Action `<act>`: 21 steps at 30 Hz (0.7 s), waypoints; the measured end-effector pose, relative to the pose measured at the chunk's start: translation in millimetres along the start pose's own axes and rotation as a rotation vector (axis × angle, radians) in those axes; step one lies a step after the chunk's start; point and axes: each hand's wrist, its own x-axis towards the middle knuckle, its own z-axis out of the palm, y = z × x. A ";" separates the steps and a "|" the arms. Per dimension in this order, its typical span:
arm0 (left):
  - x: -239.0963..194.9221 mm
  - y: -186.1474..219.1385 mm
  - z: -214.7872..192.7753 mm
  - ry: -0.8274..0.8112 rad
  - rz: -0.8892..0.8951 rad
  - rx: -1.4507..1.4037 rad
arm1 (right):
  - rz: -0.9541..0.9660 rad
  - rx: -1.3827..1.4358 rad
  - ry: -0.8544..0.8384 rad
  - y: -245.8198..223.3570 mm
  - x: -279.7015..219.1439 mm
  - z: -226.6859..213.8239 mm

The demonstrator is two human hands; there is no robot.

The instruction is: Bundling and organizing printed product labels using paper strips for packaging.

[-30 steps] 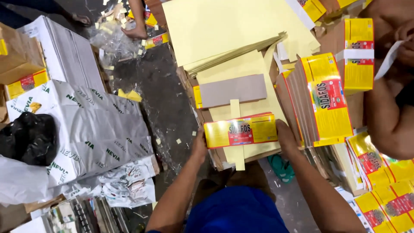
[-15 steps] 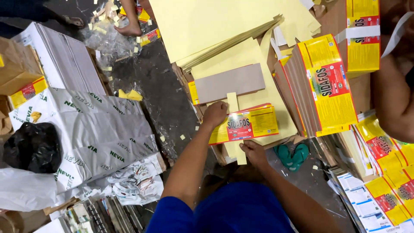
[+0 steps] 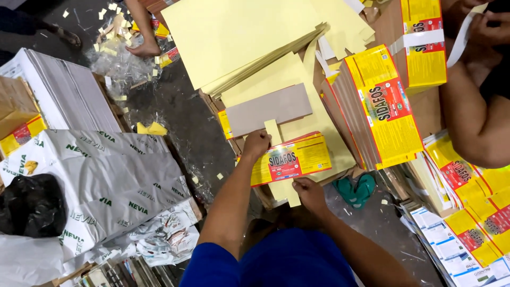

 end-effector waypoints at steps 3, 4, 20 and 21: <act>-22.0 22.1 -4.7 0.149 0.055 0.174 | -0.050 -0.111 0.136 52.3 9.9 -11.1; -31.2 30.7 -5.9 0.277 0.070 0.276 | -0.043 -0.124 0.235 73.5 14.9 -14.7; -43.3 103.5 44.0 -0.233 0.282 0.504 | 0.478 0.894 -0.089 -55.7 34.9 -37.5; -42.9 105.3 44.4 -0.225 0.269 0.493 | 0.498 0.904 -0.088 -46.1 37.7 -38.0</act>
